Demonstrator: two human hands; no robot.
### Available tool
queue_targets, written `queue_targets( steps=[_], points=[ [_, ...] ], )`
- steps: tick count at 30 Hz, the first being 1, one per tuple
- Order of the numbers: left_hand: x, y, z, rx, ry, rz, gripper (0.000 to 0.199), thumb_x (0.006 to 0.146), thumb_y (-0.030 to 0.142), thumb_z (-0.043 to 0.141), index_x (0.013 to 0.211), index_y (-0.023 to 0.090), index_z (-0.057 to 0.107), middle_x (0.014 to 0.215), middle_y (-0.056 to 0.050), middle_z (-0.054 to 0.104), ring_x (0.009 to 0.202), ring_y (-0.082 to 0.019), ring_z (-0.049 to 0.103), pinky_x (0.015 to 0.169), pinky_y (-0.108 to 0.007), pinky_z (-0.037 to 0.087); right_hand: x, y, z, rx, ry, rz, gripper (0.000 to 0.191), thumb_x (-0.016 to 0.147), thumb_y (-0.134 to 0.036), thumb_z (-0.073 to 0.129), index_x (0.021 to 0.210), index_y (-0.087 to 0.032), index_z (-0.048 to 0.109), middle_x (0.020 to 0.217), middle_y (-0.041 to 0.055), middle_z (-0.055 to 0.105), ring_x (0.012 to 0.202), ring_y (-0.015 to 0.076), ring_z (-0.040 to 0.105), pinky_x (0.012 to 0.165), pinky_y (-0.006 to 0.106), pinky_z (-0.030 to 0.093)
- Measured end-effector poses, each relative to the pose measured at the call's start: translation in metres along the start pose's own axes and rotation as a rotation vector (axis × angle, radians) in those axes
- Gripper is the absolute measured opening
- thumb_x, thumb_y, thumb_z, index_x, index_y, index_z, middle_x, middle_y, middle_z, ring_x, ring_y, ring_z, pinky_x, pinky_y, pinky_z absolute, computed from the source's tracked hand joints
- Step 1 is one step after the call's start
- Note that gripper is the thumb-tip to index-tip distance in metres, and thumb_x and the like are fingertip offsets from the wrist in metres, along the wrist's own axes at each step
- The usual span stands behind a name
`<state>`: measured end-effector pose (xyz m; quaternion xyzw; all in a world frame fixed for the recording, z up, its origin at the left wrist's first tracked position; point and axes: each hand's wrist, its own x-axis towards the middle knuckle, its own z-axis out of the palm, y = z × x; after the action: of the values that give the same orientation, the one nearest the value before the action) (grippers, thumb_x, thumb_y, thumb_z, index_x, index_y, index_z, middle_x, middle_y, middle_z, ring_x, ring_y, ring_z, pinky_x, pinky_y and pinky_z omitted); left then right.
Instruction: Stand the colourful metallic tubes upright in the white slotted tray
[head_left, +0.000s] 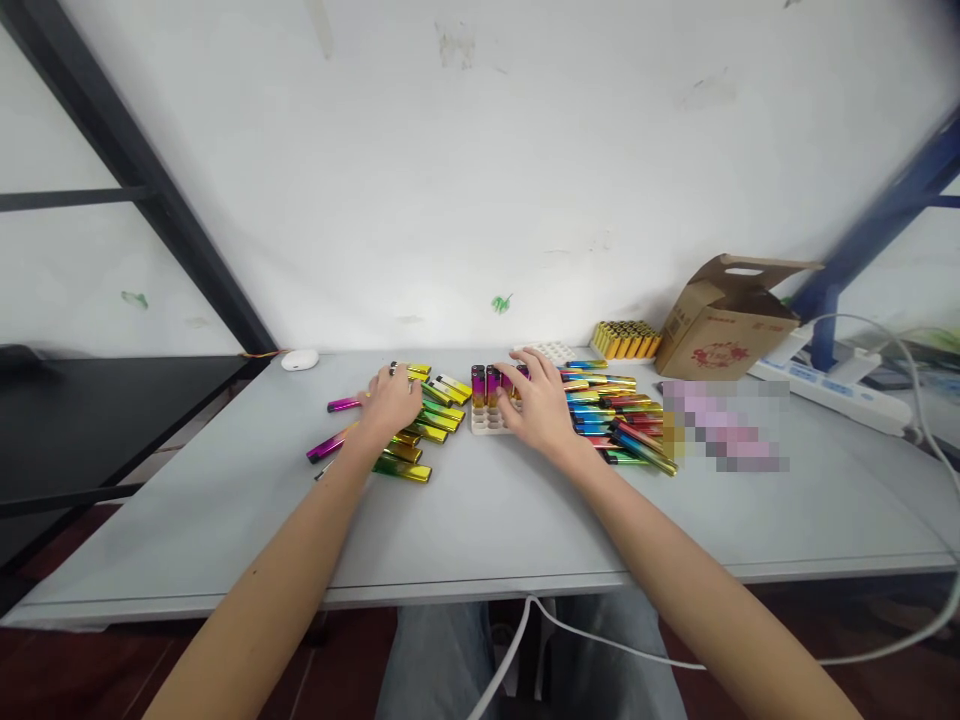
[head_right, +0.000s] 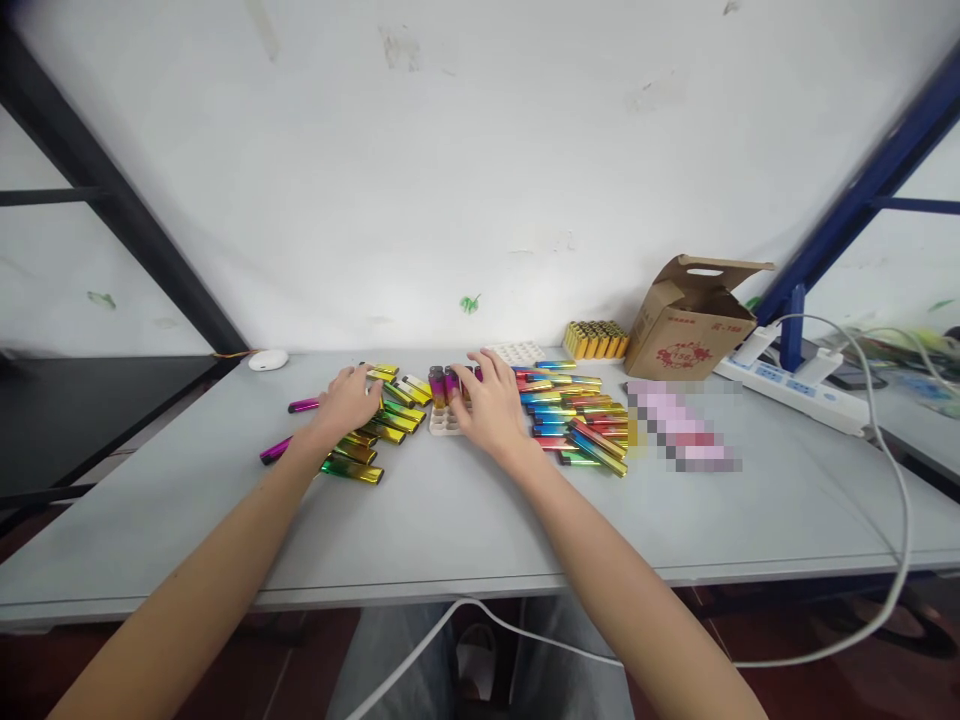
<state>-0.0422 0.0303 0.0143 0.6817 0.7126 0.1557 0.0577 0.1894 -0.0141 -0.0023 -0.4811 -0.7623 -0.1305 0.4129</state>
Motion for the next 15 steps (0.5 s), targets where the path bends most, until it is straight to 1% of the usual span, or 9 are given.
queue_targets(
  steps=[3,4,5,7,9,11,12,13,15],
  points=[
    [0.004,-0.006,-0.003,0.01,0.006,-0.002,0.051,0.09,0.027,0.037,0.14,0.018,0.045,0.141,-0.019,0.048,0.129,-0.035,0.047,0.103,-0.052,0.04,0.001,-0.001,-0.002,0.014,-0.01,0.024,0.033,0.087,-0.022,0.052,0.118,-0.018,0.065,0.129,0.0155,0.055,0.13,0.032,0.041,0.107,0.052,0.038],
    [0.005,-0.008,-0.004,0.028,0.009,-0.002,0.053,0.088,0.024,0.039,0.14,0.017,0.045,0.141,-0.019,0.048,0.129,-0.034,0.047,0.103,-0.05,0.041,0.001,-0.001,-0.002,0.018,-0.015,0.032,0.033,0.087,-0.022,0.052,0.117,-0.018,0.065,0.129,0.0155,0.055,0.13,0.0318,0.042,0.108,0.051,0.038],
    [0.005,-0.01,-0.005,0.055,0.019,-0.005,0.054,0.087,0.023,0.041,0.14,0.017,0.044,0.14,-0.019,0.049,0.129,-0.035,0.046,0.103,-0.051,0.04,0.002,-0.002,-0.003,0.022,-0.019,0.038,0.032,0.087,-0.021,0.052,0.116,-0.018,0.065,0.128,0.0155,0.055,0.129,0.0317,0.042,0.108,0.051,0.038],
    [0.007,-0.015,-0.008,0.131,0.039,-0.04,0.055,0.084,0.021,0.044,0.138,0.018,0.046,0.137,-0.021,0.052,0.131,-0.038,0.044,0.103,-0.058,0.036,0.002,-0.002,-0.004,0.032,-0.024,0.046,0.032,0.087,-0.021,0.052,0.116,-0.019,0.064,0.127,0.0154,0.056,0.128,0.0315,0.043,0.108,0.051,0.038],
    [0.01,-0.022,-0.012,0.2,0.02,-0.12,0.051,0.082,0.021,0.047,0.132,0.019,0.052,0.128,-0.022,0.059,0.129,-0.041,0.046,0.102,-0.065,0.032,0.003,-0.003,-0.005,0.044,-0.026,0.049,0.031,0.087,-0.022,0.052,0.116,-0.019,0.064,0.126,0.0154,0.056,0.127,0.0313,0.044,0.107,0.051,0.038],
    [0.014,-0.032,-0.015,0.202,-0.05,-0.183,0.039,0.08,0.024,0.05,0.118,0.02,0.06,0.112,-0.02,0.067,0.116,-0.04,0.057,0.098,-0.063,0.036,0.003,-0.003,-0.005,0.051,-0.026,0.048,0.03,0.088,-0.023,0.051,0.115,-0.019,0.064,0.125,0.0152,0.057,0.125,0.0309,0.045,0.107,0.051,0.038],
    [0.016,-0.037,-0.016,0.183,-0.052,-0.183,0.036,0.08,0.028,0.054,0.114,0.022,0.062,0.109,-0.019,0.068,0.111,-0.039,0.06,0.095,-0.059,0.04,0.003,-0.004,-0.005,0.053,-0.027,0.047,0.03,0.089,-0.023,0.051,0.115,-0.019,0.064,0.124,0.0151,0.057,0.124,0.0307,0.045,0.107,0.051,0.038],
    [0.019,-0.042,-0.016,0.152,-0.019,-0.181,0.037,0.078,0.034,0.058,0.112,0.023,0.063,0.108,-0.018,0.068,0.109,-0.038,0.062,0.092,-0.055,0.044,0.003,-0.004,-0.005,0.052,-0.028,0.048,0.03,0.089,-0.023,0.051,0.115,-0.019,0.064,0.124,0.0151,0.057,0.124,0.0306,0.046,0.107,0.05,0.038],
    [0.023,-0.051,-0.016,0.09,0.053,-0.136,0.042,0.074,0.044,0.064,0.111,0.024,0.065,0.106,-0.017,0.069,0.105,-0.039,0.064,0.087,-0.053,0.048,0.003,-0.004,-0.005,0.051,-0.031,0.048,0.03,0.089,-0.024,0.05,0.115,-0.018,0.064,0.123,0.0155,0.058,0.123,0.0304,0.046,0.107,0.05,0.038]
  ],
)
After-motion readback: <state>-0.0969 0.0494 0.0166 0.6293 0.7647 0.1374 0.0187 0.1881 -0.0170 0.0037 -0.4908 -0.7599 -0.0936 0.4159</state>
